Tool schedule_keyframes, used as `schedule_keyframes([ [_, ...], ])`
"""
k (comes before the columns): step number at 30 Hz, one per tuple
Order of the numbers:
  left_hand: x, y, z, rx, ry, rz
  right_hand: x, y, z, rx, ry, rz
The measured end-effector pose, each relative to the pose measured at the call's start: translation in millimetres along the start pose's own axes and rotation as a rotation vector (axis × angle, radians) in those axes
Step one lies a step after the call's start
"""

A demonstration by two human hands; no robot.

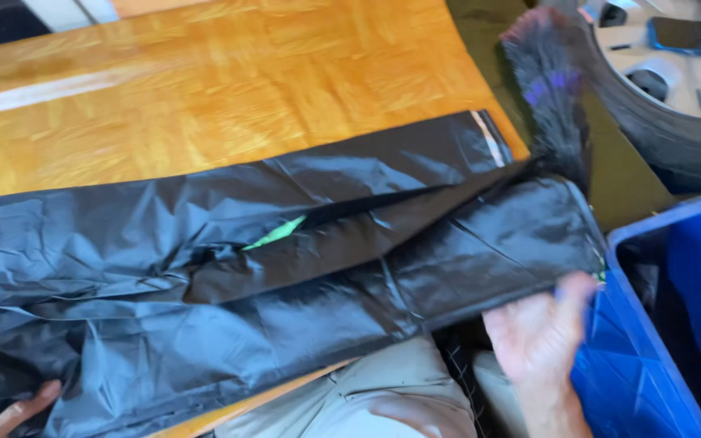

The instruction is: The person folds a large black tarp on a wooden table. They first use a feather duster to smooth the surface, then fold the tarp into a long roll, and finally fold it into a compact square shape.

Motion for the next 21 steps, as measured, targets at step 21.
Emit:
schedule_keyframes([
  [21,-230.5,-123.9,159.4,-0.864,-0.426,0.757,51.1,-48.6,-165.5,0.327,-0.951,2.17],
])
Point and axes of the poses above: each hand's wrist, its own z-axis away from the middle knuckle, its own y-axis out of the palm, x = y × z, the point moved 8 cm from there along -z, towards the middle knuckle, and after that the axes turned 13 degrees about -y, right-handed, at the moved point
